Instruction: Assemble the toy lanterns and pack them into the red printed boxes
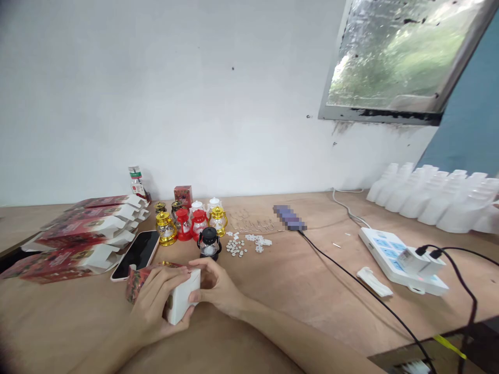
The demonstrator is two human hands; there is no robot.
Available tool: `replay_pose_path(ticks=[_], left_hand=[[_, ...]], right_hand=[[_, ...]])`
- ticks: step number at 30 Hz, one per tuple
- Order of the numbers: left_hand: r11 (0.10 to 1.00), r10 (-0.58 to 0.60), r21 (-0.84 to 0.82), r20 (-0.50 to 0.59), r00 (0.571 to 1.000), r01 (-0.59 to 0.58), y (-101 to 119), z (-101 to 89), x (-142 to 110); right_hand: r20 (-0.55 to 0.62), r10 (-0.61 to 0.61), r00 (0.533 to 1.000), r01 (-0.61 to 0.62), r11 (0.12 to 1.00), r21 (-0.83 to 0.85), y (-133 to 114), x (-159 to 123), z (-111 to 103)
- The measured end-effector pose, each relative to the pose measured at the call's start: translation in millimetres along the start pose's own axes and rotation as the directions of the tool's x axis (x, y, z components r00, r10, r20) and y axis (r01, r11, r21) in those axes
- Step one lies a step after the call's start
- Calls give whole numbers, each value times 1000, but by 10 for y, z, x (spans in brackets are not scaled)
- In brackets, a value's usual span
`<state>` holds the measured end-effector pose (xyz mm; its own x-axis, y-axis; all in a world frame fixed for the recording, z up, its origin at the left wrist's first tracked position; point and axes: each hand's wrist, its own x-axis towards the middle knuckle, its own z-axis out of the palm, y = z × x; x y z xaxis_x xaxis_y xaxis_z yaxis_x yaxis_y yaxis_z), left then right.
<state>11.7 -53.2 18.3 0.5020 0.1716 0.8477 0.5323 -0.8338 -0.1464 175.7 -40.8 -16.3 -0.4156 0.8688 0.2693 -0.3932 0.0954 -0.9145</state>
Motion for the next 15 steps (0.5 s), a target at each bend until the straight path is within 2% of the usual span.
replay_pose_path(ticks=[5, 8, 10, 12, 14, 15], left_hand=[[988, 150, -24, -20, 988, -151, 23, 33, -17], [983, 183, 26, -76, 980, -182, 29, 66, -74], [975, 219, 59, -104, 970, -213, 4, 74, -129], [965, 260, 31, -87, 962, -259, -46, 67, -184], [970, 237, -34, -59, 970, -240, -101, 53, -224], [980, 188, -51, -59, 980, -191, -124, 46, -232]], right_hand=[[171, 105, 980, -124, 987, 107, 19, -1, -20], [223, 102, 969, -129, 985, 112, -9, -24, -42], [223, 26, 974, -41, 997, 63, -38, -45, -39], [221, -88, 971, 99, 994, -40, -60, -69, -22], [223, -212, 951, 253, 951, -178, -64, -92, -5], [242, -277, 930, 337, 905, -258, -57, -103, -2]])
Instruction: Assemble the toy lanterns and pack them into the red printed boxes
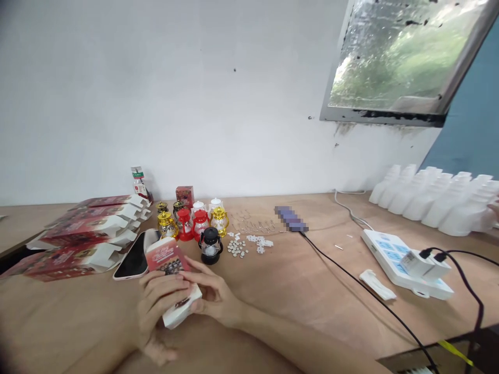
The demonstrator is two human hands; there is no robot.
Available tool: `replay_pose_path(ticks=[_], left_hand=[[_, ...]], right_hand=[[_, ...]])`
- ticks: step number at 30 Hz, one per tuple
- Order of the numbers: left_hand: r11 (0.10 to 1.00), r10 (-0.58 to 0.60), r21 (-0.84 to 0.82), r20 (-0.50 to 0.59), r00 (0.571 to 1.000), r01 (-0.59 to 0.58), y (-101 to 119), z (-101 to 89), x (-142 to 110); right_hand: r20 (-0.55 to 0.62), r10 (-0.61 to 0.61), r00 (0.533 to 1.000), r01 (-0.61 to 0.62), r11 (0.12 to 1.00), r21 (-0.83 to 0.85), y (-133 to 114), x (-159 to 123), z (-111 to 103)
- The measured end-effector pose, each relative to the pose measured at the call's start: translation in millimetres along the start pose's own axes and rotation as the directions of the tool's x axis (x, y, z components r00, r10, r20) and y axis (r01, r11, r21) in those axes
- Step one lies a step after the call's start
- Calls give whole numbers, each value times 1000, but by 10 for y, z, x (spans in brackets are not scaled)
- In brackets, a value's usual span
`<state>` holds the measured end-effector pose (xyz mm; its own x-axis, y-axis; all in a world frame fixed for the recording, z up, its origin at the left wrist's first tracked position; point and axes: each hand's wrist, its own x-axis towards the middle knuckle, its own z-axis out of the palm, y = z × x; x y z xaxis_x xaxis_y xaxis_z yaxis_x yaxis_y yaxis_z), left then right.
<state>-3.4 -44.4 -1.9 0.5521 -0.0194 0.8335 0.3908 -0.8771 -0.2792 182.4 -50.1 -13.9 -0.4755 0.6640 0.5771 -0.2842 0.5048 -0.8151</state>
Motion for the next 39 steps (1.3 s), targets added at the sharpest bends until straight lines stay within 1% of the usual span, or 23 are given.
replay_pose_path(ticks=[2, 3, 5, 7, 9, 11, 13, 15, 17, 19, 21, 22, 24, 26, 28, 29, 31, 33, 34, 35, 36, 38, 39], left_hand=[[989, -148, 15, -68, 987, 149, -30, -16, 3], [972, -225, 38, -112, 968, 231, -39, -22, 16], [929, -342, 78, -187, 921, 360, -48, -30, 51], [904, -400, 76, -193, 896, 420, -50, -28, 77], [889, -449, 11, -169, 877, 458, -50, -14, 83], [853, -521, -93, -154, 839, 513, -58, 2, 75], [798, -597, -187, -116, 794, 573, -82, 5, 71], [733, -658, -255, -28, 752, 631, -124, -13, 79], [669, -712, -273, 35, 702, 692, -175, -46, 97], [621, -753, -276, 47, 656, 733, -221, -78, 116], [595, -765, -302, 68, 640, 744, -255, -93, 125], [582, -764, -324, 94, 638, 746, -267, -92, 124], [546, -765, -360, 153, 626, 756, -283, -76, 111], [502, -777, -388, 189, 600, 773, -289, -54, 90], [465, -789, -412, 210, 578, 784, -287, -31, 70], [453, -791, -421, 217, 572, 786, -282, -18, 61], [444, -790, -430, 227, 570, 786, -267, 16, 40], [459, -786, -437, 207, 583, 774, -245, 65, 11], [472, -781, -438, 195, 594, 765, -234, 93, -6], [483, -773, -436, 194, 604, 759, -223, 120, -25], [488, -766, -432, 203, 609, 758, -214, 146, -43], [479, -761, -415, 244, 602, 774, -198, 186, -76], [470, -763, -403, 261, 591, 785, -193, 199, -89]], right_hand=[[46, -153, 987, 159, 961, -226, 24, -29, 0], [88, -219, 972, 236, 910, -342, 44, -43, -6], [178, -308, 935, 354, 759, -546, 86, -64, -22], [243, -329, 913, 402, 617, -676, 113, -62, -32], [301, -305, 904, 423, 528, -737, 116, -38, -32], [335, -266, 904, 426, 485, -763, 103, -12, -27], [351, -257, 901, 434, 470, -769, 97, -10, -33], [343, -268, 900, 433, 475, -766, 116, -35, -62], [279, -328, 903, 413, 478, -775, 146, -60, -114], [124, -439, 890, 342, 463, -818, 151, -43, -183], [-82, -497, 864, 186, 466, -865, 107, 39, -261], [-173, -473, 864, 87, 478, -874, 69, 100, -301], [-274, -355, 894, -61, 509, -858, -13, 234, -379], [-275, -184, 944, -129, 561, -818, -67, 342, -451], [-236, -23, 972, -170, 626, -761, -72, 395, -513], [-224, 26, 974, -186, 653, -734, -59, 401, -541], [-241, 47, 969, -207, 685, -699, -25, 391, -596], [-324, -16, 946, -221, 699, -680, -22, 380, -653], [-383, -68, 921, -224, 713, -665, -43, 383, -680], [-450, -126, 884, -221, 735, -641, -83, 392, -703], [-520, -182, 835, -211, 766, -607, -140, 408, -717], [-623, -250, 741, -156, 839, -522, -293, 449, -701], [-643, -245, 726, -121, 874, -470, -378, 473, -666]])
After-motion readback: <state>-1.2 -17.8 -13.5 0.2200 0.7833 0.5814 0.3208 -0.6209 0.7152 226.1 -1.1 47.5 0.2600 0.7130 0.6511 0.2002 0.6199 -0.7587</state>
